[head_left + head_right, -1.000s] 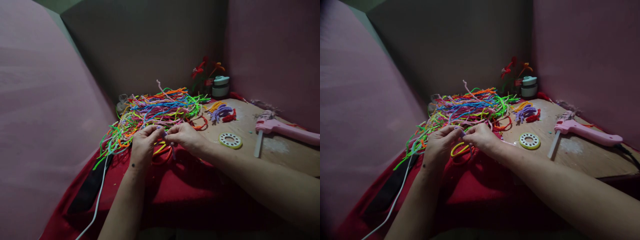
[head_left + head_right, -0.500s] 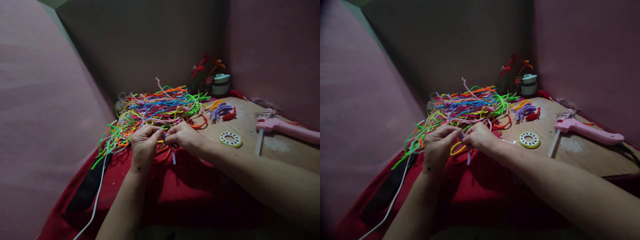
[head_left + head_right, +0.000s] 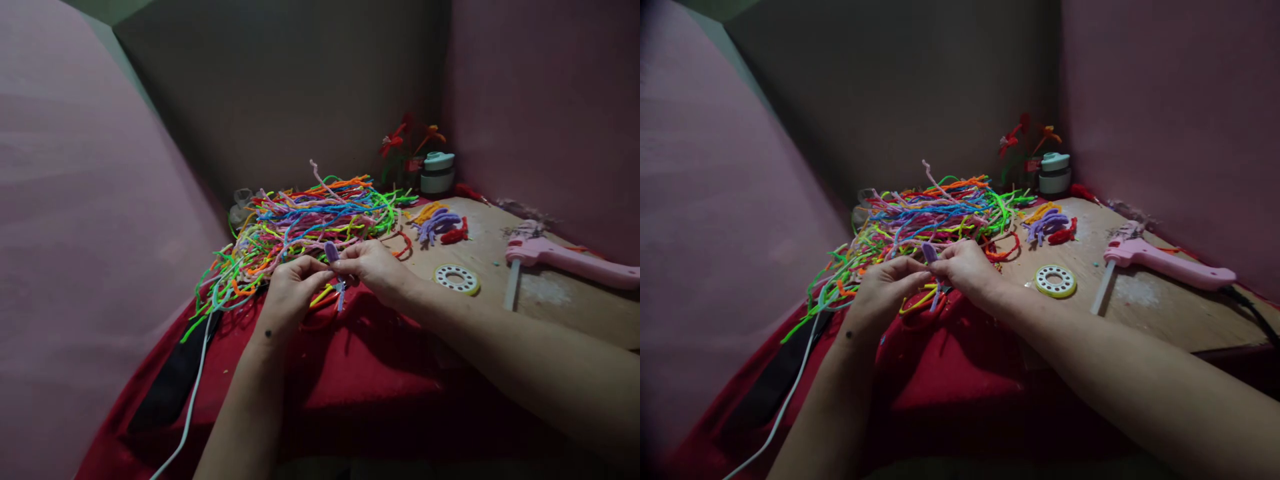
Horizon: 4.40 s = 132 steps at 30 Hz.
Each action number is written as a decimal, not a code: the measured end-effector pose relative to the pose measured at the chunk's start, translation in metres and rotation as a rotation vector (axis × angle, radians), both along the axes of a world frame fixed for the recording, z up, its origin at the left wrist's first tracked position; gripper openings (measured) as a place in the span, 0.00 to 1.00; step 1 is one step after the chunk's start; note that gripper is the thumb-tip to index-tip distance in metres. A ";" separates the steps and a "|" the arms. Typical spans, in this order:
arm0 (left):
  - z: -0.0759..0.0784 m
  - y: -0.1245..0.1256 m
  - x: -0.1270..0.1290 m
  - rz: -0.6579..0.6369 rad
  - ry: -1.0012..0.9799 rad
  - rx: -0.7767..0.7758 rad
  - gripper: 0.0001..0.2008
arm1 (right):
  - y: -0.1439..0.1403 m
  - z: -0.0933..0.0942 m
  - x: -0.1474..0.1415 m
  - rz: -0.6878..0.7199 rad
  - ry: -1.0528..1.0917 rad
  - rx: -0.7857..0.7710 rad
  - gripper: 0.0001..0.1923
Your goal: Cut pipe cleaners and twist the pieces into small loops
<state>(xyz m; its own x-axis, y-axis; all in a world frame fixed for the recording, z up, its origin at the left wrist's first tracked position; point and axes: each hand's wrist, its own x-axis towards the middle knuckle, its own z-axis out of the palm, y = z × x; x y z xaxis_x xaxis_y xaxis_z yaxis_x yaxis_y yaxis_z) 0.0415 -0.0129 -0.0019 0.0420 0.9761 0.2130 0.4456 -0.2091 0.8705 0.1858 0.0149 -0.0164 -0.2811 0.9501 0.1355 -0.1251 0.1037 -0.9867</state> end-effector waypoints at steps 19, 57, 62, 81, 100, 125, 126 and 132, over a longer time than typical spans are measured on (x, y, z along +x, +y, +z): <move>-0.005 0.002 0.005 -0.089 -0.390 -0.324 0.14 | 0.002 -0.002 -0.003 -0.057 0.291 -0.063 0.14; -0.014 0.007 -0.001 -0.027 -0.342 -0.028 0.11 | 0.002 -0.006 -0.003 0.106 0.261 -0.143 0.06; -0.014 0.007 0.003 -0.002 -0.444 -0.069 0.11 | 0.001 -0.005 -0.005 0.053 0.243 -0.138 0.08; -0.009 0.003 0.004 -0.104 -0.531 -0.157 0.08 | 0.001 -0.004 -0.001 0.081 0.244 -0.030 0.02; -0.016 -0.001 0.007 -0.020 -0.032 0.343 0.02 | 0.004 -0.003 -0.002 0.118 0.239 -0.156 0.05; -0.004 -0.004 0.001 -0.054 0.123 0.119 0.07 | -0.002 0.002 0.004 -0.104 -0.332 0.424 0.06; -0.006 -0.004 0.002 -0.023 0.304 0.263 0.06 | -0.001 0.002 0.004 -0.095 -0.312 0.376 0.06; -0.013 0.000 0.007 0.074 1.091 0.804 0.10 | 0.006 -0.001 0.003 0.029 0.043 -0.161 0.12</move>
<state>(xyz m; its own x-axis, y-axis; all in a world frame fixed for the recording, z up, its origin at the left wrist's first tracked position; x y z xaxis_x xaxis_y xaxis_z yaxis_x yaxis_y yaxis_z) 0.0489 -0.0128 -0.0153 0.5073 0.6062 0.6126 0.8564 -0.4336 -0.2801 0.1890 0.0207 -0.0169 -0.3064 0.9519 -0.0050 -0.1682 -0.0593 -0.9840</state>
